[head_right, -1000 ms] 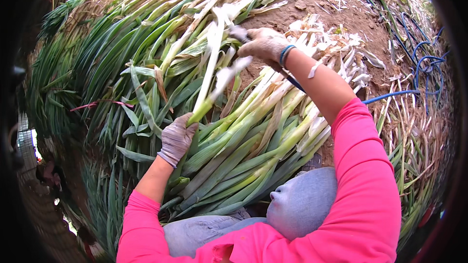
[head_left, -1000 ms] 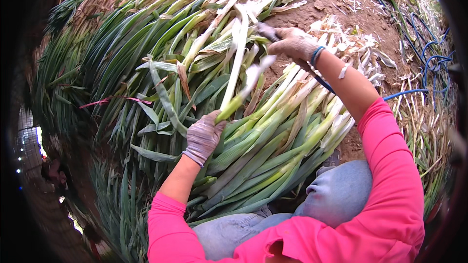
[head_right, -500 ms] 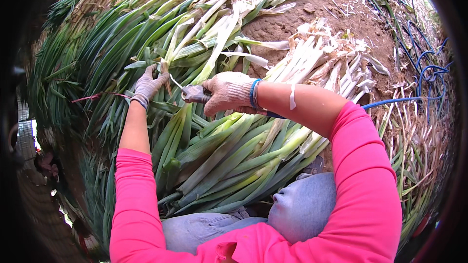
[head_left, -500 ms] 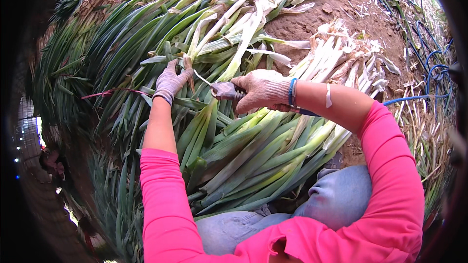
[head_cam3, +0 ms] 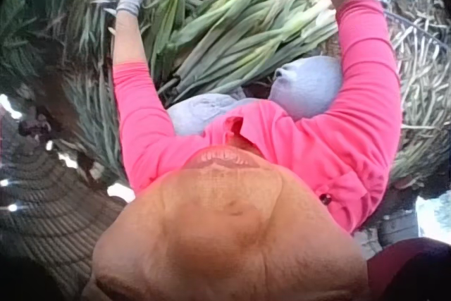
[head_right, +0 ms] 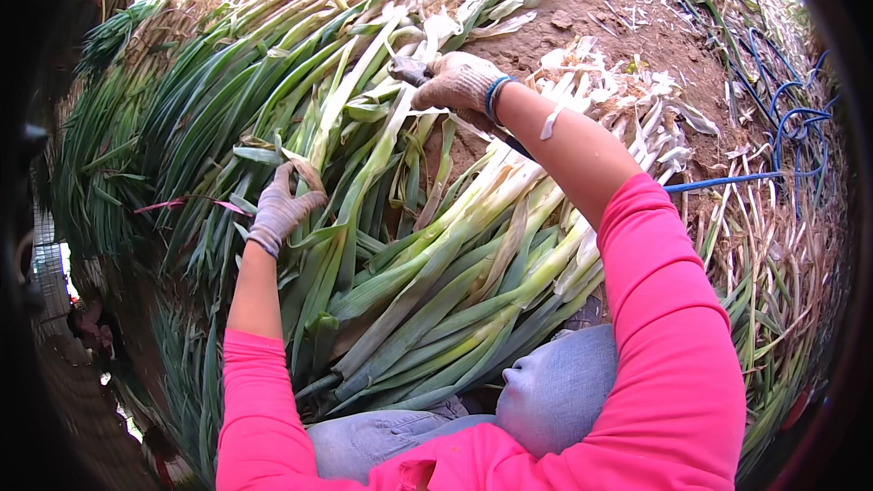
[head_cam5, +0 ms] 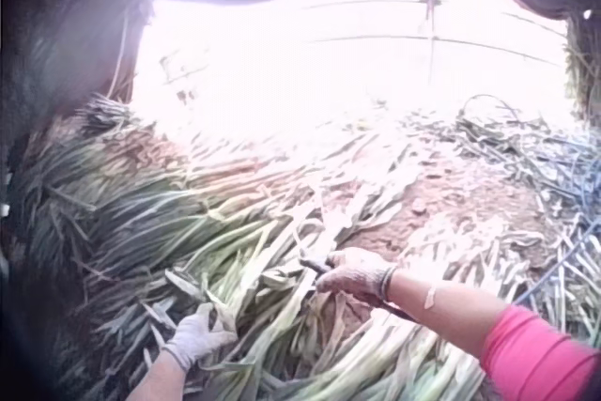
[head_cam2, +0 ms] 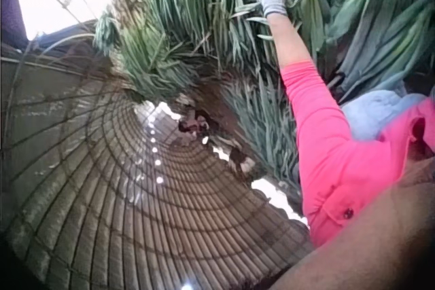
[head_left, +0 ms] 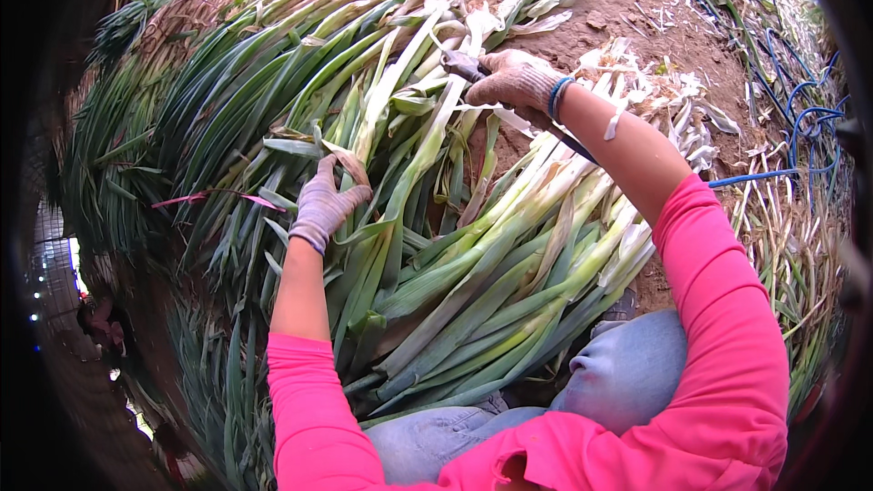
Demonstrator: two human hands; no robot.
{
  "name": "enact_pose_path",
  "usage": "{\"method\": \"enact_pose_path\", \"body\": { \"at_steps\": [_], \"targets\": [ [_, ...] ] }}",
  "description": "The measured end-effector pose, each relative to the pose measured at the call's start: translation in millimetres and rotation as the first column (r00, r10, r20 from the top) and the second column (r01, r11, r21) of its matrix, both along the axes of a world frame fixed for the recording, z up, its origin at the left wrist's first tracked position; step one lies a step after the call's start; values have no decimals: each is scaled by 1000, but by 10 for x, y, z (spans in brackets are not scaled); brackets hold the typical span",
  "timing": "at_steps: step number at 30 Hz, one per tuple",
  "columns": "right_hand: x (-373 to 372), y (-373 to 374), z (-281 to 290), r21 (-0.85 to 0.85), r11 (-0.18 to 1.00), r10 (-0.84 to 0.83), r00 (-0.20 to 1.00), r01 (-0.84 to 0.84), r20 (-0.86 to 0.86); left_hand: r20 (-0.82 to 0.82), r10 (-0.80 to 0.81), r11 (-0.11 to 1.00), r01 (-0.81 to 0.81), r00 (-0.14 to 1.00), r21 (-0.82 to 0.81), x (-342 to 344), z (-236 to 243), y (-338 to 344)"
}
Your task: The person sits on the ground and uses a knife to trim the outer layers and tips of long green leaves. They handle the leaves one at a time, cutting away unwanted parts and placing the trimmed pieces aside.
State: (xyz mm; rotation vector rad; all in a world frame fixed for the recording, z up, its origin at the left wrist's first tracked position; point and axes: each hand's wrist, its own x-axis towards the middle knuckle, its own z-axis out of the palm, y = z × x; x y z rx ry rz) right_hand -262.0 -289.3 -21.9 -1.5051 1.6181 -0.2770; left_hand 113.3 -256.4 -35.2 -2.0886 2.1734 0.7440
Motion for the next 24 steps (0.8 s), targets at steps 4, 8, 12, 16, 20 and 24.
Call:
{"method": "enact_pose_path", "body": {
  "at_steps": [4, 8, 12, 16, 20, 24],
  "targets": [
    [-199, -249, -192, -53, 997, -50, 997, 48, -54, -121, -87, 996, 86, 989, -10, 1, -79, 169],
    [-351, -178, -366, -21, 990, -136, 990, 137, 46, -141, -174, 984, 179, 974, 22, -309, 36, 491],
    [193, 419, 5, -18, 991, 132, 981, -130, 141, -268, -408, 902, 431, 873, 30, -642, 36, 1069],
    [614, 680, 307, -48, 931, 366, 927, -363, 86, -108, -611, 771, 620, 784, 146, -1084, -18, 1314],
    [609, 479, 227, -6, 956, 293, 949, -295, 113, -113, -650, 704, 651, 752, 283, -1096, 96, 986],
    [175, 303, 13, 4, 996, 87, 992, -88, 94, -211, -496, 863, 451, 842, -227, -642, -42, 14]
  ]
}}
